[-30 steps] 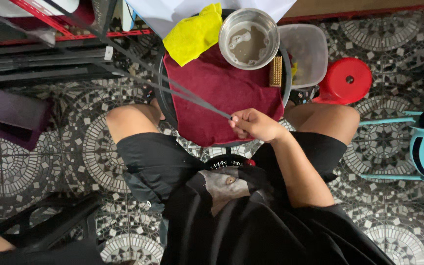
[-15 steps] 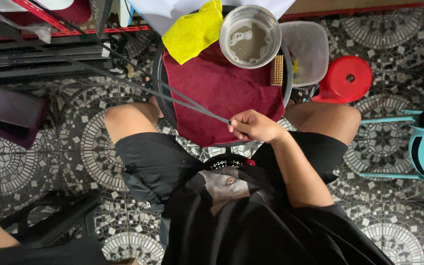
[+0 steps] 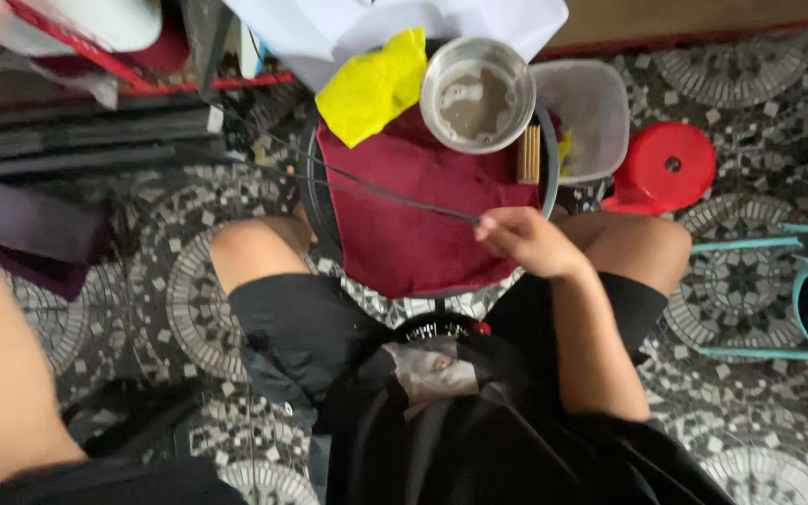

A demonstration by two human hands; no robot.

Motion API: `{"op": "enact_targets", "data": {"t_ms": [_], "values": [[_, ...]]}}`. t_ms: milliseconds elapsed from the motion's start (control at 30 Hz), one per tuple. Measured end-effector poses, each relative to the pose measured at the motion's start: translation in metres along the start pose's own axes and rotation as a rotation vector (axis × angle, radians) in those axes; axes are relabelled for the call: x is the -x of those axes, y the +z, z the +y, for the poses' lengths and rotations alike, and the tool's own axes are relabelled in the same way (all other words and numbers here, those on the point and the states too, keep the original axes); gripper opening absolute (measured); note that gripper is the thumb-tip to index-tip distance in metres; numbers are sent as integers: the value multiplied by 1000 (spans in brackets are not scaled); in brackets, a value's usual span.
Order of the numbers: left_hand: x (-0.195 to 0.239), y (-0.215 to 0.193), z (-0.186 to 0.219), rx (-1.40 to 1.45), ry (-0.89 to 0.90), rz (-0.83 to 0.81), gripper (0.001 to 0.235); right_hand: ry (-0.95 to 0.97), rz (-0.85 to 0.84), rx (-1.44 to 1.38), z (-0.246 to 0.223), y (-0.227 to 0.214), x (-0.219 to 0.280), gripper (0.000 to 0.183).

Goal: The person sits on a chair and cleans a long black strap. They dip the strap into a metal bowl of water, then scrub it with a brush while holding it against a red cloth on their lap. The person repeatedly scrubs different sections of the strap with the brush.

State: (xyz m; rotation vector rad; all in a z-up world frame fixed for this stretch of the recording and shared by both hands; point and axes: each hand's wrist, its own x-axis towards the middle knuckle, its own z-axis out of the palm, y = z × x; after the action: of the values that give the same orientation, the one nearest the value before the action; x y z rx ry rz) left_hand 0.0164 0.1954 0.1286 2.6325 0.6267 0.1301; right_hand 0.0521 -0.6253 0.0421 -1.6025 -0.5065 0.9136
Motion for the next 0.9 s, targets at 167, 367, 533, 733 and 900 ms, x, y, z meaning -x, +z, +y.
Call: {"op": "enact_targets", "data": {"t_ms": [167, 367, 533, 733, 900], "values": [[117, 40, 174, 79, -14, -109, 12, 490, 628, 456, -125, -47, 90, 26], [192, 182, 199, 545, -224, -551, 12, -405, 741, 121, -258, 9, 150, 46], [247, 137, 318, 426, -225, -587, 54, -379, 363, 290, -348, 33, 126, 28], [349, 36, 402, 1149, 337, -1247, 117, -317, 201, 82, -355, 66, 94, 33], [386, 88, 459, 1668, 180, -1016, 98, -270, 129, 67, -297, 105, 110, 38]]}}
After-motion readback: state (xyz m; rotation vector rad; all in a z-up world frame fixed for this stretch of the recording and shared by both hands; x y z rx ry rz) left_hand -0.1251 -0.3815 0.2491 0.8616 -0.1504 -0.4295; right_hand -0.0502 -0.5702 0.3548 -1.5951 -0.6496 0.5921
